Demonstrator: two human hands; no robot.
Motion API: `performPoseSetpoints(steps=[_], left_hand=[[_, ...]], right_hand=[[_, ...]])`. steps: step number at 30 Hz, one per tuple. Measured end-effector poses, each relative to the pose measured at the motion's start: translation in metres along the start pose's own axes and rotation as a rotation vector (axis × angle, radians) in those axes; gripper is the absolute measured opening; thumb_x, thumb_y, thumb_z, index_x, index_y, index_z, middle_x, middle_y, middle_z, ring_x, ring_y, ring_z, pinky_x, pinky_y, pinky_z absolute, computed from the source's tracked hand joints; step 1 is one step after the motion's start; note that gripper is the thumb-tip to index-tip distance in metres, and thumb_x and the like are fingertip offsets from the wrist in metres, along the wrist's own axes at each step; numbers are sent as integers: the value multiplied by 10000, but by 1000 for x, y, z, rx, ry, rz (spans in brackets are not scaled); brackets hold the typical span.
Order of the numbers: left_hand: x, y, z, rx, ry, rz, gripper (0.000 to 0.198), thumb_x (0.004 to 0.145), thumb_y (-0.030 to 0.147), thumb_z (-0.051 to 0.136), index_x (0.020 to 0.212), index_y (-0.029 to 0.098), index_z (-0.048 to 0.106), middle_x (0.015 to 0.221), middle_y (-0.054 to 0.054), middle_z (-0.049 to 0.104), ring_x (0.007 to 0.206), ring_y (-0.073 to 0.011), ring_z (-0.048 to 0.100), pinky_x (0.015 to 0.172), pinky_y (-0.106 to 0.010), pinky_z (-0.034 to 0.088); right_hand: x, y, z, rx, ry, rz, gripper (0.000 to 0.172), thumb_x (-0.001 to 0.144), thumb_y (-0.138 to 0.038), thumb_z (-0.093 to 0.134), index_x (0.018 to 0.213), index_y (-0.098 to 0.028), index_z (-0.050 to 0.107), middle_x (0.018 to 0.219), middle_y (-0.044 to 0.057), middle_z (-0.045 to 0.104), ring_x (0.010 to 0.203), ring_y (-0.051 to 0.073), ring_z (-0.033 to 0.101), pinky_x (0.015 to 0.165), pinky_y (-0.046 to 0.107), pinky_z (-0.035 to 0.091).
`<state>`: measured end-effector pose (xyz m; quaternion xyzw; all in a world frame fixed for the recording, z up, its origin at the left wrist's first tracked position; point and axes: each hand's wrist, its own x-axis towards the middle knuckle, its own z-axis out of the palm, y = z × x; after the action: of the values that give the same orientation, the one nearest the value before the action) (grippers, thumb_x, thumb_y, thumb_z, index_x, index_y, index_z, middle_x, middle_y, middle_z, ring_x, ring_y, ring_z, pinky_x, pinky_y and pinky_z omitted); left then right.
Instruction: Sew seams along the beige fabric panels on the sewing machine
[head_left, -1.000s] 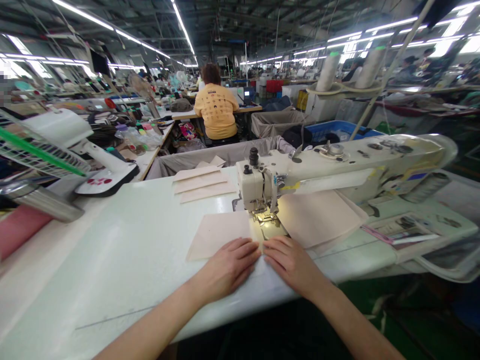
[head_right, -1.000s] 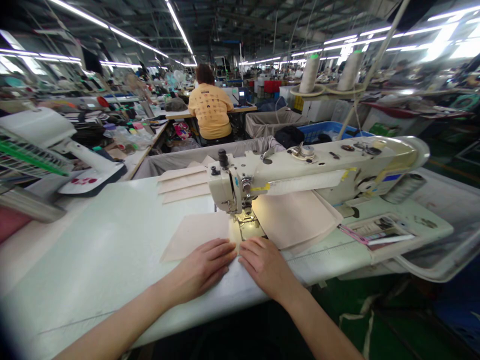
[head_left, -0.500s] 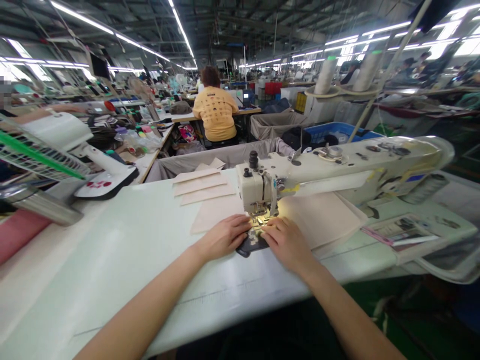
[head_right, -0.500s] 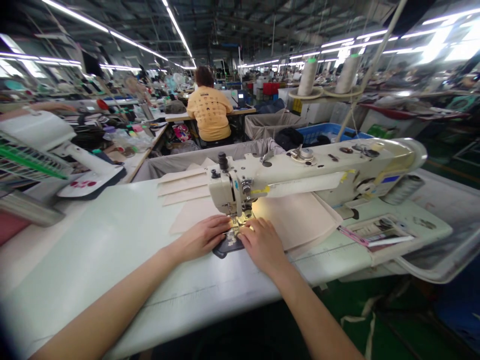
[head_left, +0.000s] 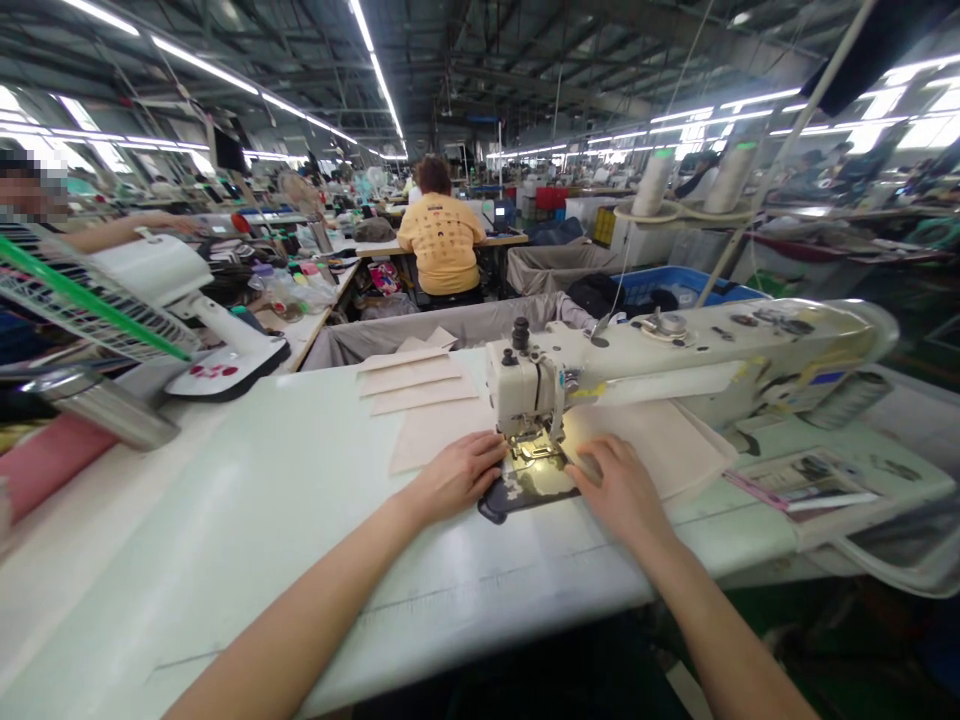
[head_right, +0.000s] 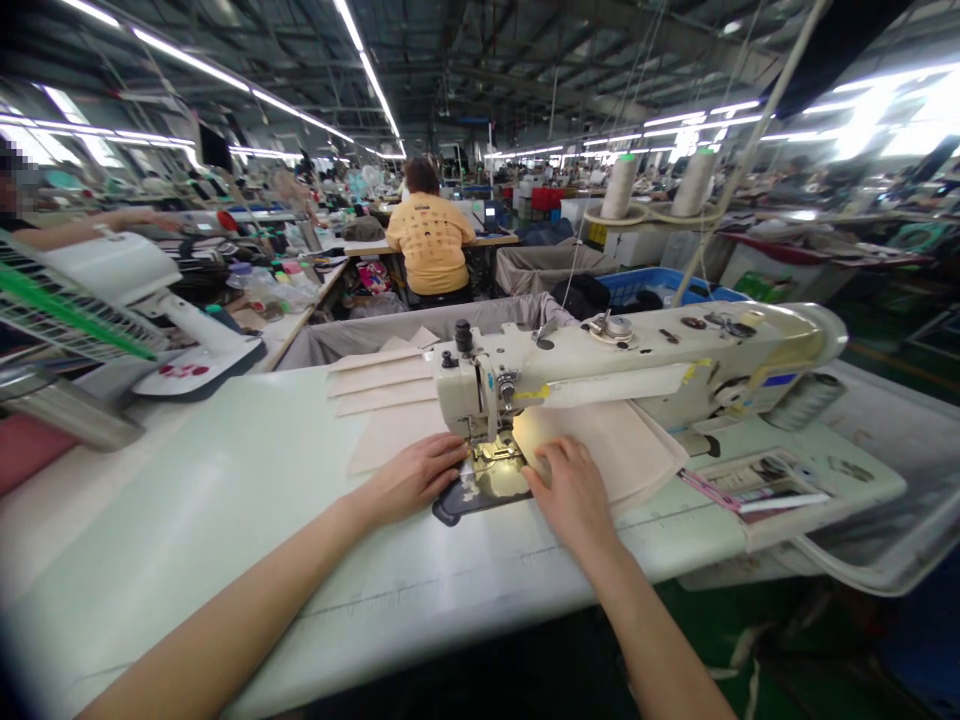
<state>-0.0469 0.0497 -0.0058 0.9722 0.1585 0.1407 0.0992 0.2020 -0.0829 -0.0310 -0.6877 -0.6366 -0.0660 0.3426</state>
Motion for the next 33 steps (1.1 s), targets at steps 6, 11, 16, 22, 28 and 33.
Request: performPoseSetpoints(steps=[6,11,16,22,28,33], left_hand=[[2,-9,1,44,-12,-3,384,1038,300,390,1359,180,561,1333,-125,603,1256,-253,557,1116,-424,435],[7,-15,1,128,7,-163,351,1026,293,442,1347,195,547,1414,-138,555,1338,-282,501,1133,-531,379],[-11,40,3,178,108,-260,420,932,141,502,1350,185,514,1287,-157,629,1269,-293,567,1080,-489,455],[-52,94,6,-157,-63,210,690,969,280,512,1555,154,170,1317,-164,617,1270,-280,563,1093,-428,456],[-97,84,-14,-15,-128,185,332,1022,198,394,1322,177,535,1068,-138,681,1111,-279,627,941,-394,547],[-120,81,-43,-2,-164,149,387,1008,199,345,1341,163,539,1136,-141,686,1139,-290,620,965,-398,536]], right_hand=[[3,5,-3,167,8,60,258,931,-341,522,721,-223,614,816,73,649,809,243,604,755,377,500],[3,-8,-21,82,54,108,296,981,-340,432,802,-215,632,809,80,683,760,243,634,701,359,487],[-26,-52,-41,13,-57,-30,326,1002,-328,401,754,-245,597,680,55,665,595,216,623,566,327,434],[-59,-111,-39,489,-530,-65,224,973,-247,501,829,-245,673,818,16,746,734,177,712,651,251,531],[-64,-78,-71,546,-602,-355,713,829,-523,730,1448,-258,496,1381,121,625,1230,277,624,1023,362,522],[-84,-52,-64,344,-610,-585,770,828,-140,687,1527,-281,396,1487,85,526,1379,282,489,1143,442,428]])
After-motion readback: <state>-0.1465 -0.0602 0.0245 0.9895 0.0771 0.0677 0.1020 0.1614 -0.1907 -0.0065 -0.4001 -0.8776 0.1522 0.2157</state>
